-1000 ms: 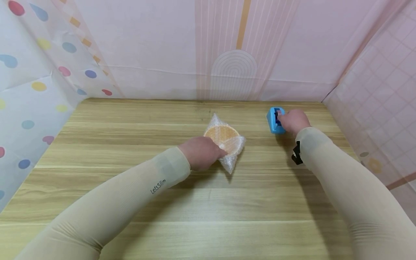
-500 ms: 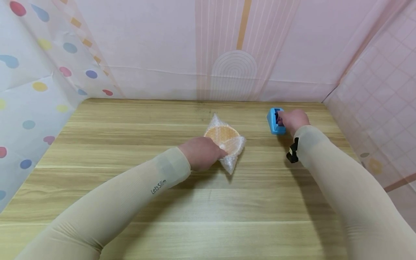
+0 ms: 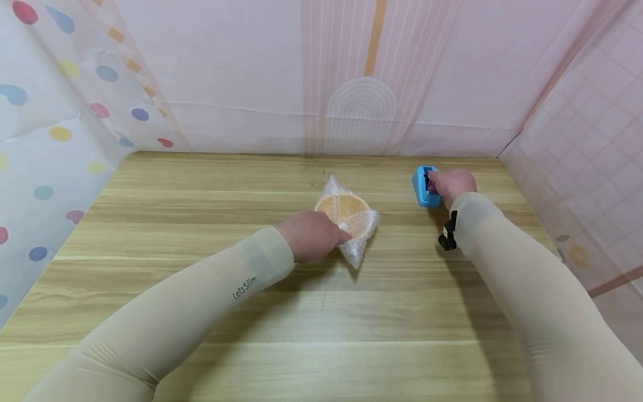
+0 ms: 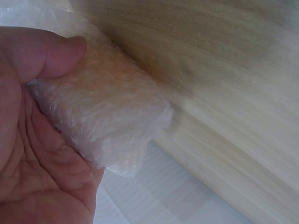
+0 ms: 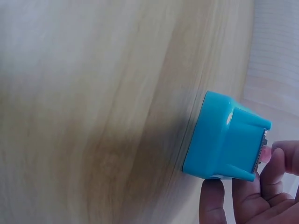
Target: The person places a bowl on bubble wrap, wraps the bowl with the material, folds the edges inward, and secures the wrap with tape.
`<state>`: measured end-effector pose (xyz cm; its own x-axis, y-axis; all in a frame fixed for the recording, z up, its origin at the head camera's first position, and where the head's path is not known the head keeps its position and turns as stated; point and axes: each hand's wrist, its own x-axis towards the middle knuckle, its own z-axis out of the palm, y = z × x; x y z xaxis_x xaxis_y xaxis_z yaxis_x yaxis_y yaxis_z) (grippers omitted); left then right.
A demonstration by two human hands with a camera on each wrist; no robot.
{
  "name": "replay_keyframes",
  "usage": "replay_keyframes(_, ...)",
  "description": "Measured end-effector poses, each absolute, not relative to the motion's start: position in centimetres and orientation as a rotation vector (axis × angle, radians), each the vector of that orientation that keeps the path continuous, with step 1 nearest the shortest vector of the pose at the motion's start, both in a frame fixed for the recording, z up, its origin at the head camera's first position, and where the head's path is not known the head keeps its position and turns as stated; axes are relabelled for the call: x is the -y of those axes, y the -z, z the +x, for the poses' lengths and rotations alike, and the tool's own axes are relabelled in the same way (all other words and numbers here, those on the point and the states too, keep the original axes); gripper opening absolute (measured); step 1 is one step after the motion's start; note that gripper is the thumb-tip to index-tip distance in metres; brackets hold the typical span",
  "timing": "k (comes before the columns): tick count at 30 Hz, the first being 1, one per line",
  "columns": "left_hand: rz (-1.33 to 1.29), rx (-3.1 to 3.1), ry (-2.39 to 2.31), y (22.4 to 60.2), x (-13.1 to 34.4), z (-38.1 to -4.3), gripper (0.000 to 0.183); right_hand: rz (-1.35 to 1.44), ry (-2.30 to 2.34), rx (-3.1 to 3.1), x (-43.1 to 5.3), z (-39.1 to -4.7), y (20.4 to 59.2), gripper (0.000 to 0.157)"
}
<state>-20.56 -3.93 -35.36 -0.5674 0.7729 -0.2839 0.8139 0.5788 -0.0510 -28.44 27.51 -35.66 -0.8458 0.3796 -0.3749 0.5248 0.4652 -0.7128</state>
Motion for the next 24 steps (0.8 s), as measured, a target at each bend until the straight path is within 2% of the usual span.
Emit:
replay_keyframes(9,1.287,-2.574,0.25,35.3,3.9,-20.5,0.029,0.75,1.3,-2.565,-27.7,-28.3,35.5,0.029)
replay_keyframes(16,1.308,-2.58,0.248,35.3,3.9,-20.5,0.026,0.628,1.088,-2.658,-28.2,-28.4,34.7,0.039)
replay_keyframes(24,1.311,-2.585,0.243,35.2,3.9,-20.5,0.025,0.604,1.13,-2.601,-28.2,-28.3,34.3,0.038)
